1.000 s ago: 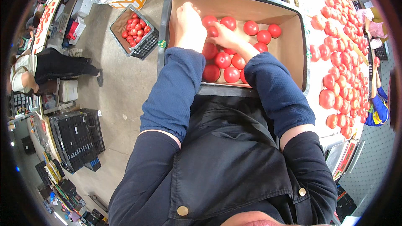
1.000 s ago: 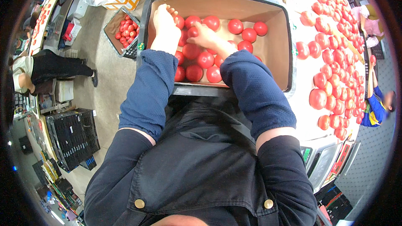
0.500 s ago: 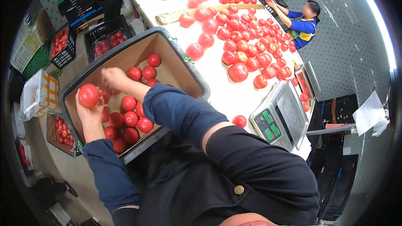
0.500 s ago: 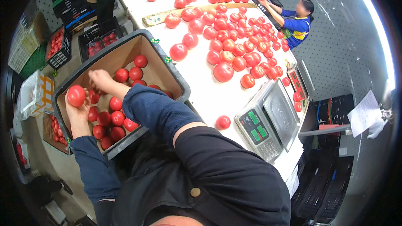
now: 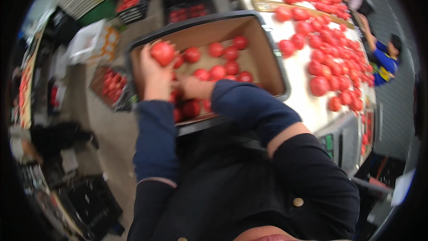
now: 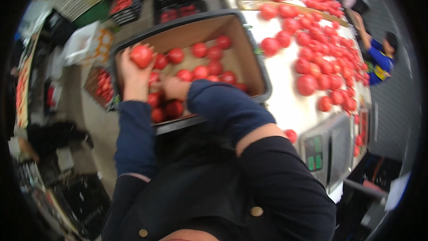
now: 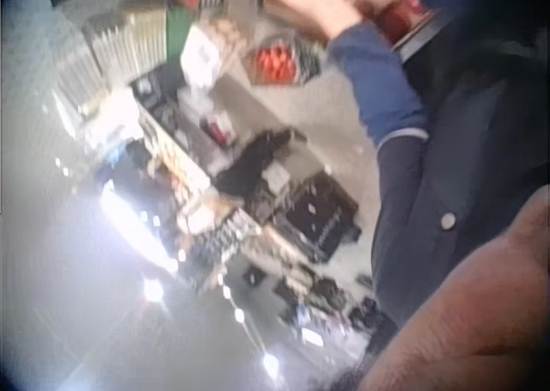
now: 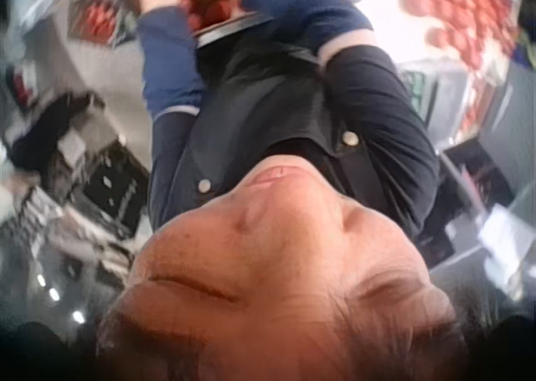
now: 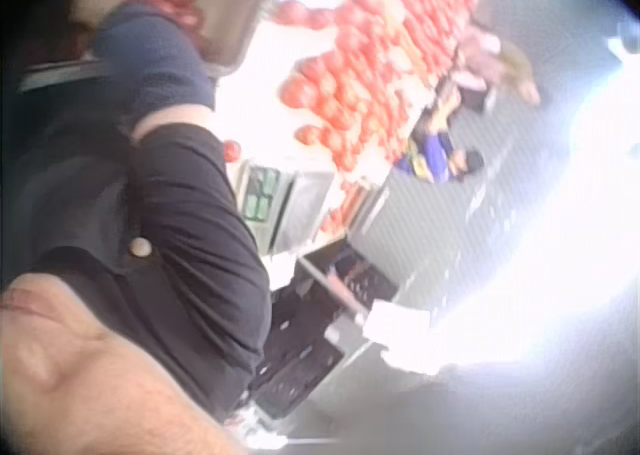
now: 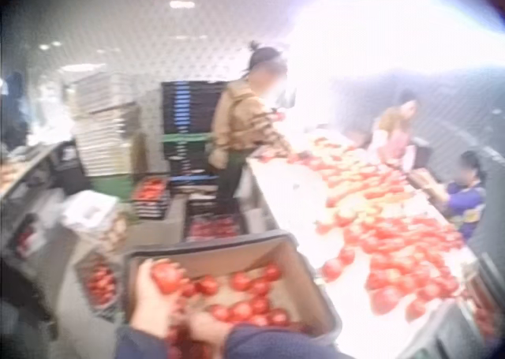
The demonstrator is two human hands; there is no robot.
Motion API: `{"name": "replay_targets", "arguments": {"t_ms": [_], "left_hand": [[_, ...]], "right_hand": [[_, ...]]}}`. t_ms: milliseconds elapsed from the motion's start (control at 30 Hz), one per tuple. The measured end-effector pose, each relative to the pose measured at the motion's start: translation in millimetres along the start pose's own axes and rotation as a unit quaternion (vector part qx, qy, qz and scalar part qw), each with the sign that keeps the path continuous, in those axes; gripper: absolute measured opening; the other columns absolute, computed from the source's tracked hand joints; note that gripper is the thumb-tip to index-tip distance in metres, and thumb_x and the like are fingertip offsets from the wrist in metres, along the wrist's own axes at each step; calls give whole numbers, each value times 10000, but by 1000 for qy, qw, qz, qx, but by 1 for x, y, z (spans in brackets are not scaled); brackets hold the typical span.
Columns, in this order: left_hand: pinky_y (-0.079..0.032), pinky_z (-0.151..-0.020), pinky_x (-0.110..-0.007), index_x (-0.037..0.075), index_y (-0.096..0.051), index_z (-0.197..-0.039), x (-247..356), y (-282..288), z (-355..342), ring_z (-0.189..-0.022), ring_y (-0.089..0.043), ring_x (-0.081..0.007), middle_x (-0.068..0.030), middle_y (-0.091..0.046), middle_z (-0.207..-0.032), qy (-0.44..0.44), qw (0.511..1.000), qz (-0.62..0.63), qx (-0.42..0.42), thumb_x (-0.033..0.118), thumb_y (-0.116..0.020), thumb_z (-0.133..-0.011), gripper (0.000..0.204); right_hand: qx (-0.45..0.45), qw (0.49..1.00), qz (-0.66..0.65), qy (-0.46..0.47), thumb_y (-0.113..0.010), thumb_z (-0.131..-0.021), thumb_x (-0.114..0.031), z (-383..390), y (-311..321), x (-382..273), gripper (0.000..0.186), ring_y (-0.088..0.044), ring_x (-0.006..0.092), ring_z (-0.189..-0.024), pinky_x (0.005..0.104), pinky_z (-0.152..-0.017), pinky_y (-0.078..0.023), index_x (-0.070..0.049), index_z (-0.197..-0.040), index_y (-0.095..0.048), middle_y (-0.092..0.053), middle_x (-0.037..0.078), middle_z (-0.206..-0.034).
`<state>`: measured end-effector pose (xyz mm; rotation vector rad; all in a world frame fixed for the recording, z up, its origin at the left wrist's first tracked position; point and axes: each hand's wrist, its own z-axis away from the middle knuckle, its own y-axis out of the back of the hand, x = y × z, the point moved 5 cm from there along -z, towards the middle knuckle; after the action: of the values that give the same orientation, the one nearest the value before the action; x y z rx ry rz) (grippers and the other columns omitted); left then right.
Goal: The person picks tomatoes from a table and places them into a black crate. They handle the tomatoes one by one, occasionally rotating them, and arrange them in layers within the crate. The person also handles a white paper sheet, placing it inside the crate before continuing to add tomatoes.
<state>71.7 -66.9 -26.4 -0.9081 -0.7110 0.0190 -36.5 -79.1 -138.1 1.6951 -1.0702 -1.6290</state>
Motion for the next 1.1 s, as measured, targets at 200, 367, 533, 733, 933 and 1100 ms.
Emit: {"name": "replay_targets", "arguments": {"t_ms": [200, 367, 533, 733, 933, 1100], "left_hand": [[-540, -720, -487, 76, -594, -907, 26, 18, 2, -797, -653, -313, -151, -676, -901, -118, 989, 12, 92, 392, -397, -970, 378], [-545, -647, -422, 62, -583, -858, 22, 12, 5, -735, -655, -303, -174, -679, -855, -140, 985, -33, 91, 356, -423, -978, 355], [-545, -646, -390, 40, -591, -866, 19, 1, 12, -708, -656, -293, -184, -683, -835, -138, 985, -72, 75, 351, -484, -979, 348], [-544, -654, -376, 45, -604, -869, 19, 12, 3, -707, -650, -272, -181, -689, -846, -165, 977, -73, 118, 361, -492, -989, 356], [-526, -675, -359, 47, -630, -864, 17, 19, 2, -763, -632, -210, -109, -651, -898, -126, 974, -133, 134, 398, -483, -976, 397], [-534, -690, -374, 47, -644, -957, -3, 3, 4, -797, -650, -213, -118, -657, -931, -13, 973, -221, 62, 481, -456, -980, 473]], "right_hand": [[-49, 737, -617, -273, -650, -840, -403, -22, 96, 13, 474, -645, 322, -836, 417, -689, -533, -86, -1172, -533, -631, 160, -1060], [85, 522, -806, -265, -510, -934, -490, -18, 135, 15, 505, -638, 340, -765, 383, -651, -557, -34, -1139, -584, -652, 191, -1028], [75, 490, -835, -238, -550, -921, -468, -20, 138, 17, 480, -649, 357, -838, 404, -646, -531, -34, -1113, -621, -670, 177, -1024], [71, 548, -788, -271, -476, -970, -342, -19, 136, 14, 408, -615, 352, -1046, 506, -809, -555, -10, -1167, -609, -635, 174, -1141], [103, 597, -764, -223, -353, -995, -311, -25, 154, 3, 469, -509, 314, -1232, 584, -940, -490, -11, -1316, -517, -533, 143, -1319], [164, 604, -768, -134, -319, -983, -284, -25, 185, -1, 504, -520, 302, -1236, 534, -1030, -430, 14, -1360, -471, -520, 166, -1348]]}}
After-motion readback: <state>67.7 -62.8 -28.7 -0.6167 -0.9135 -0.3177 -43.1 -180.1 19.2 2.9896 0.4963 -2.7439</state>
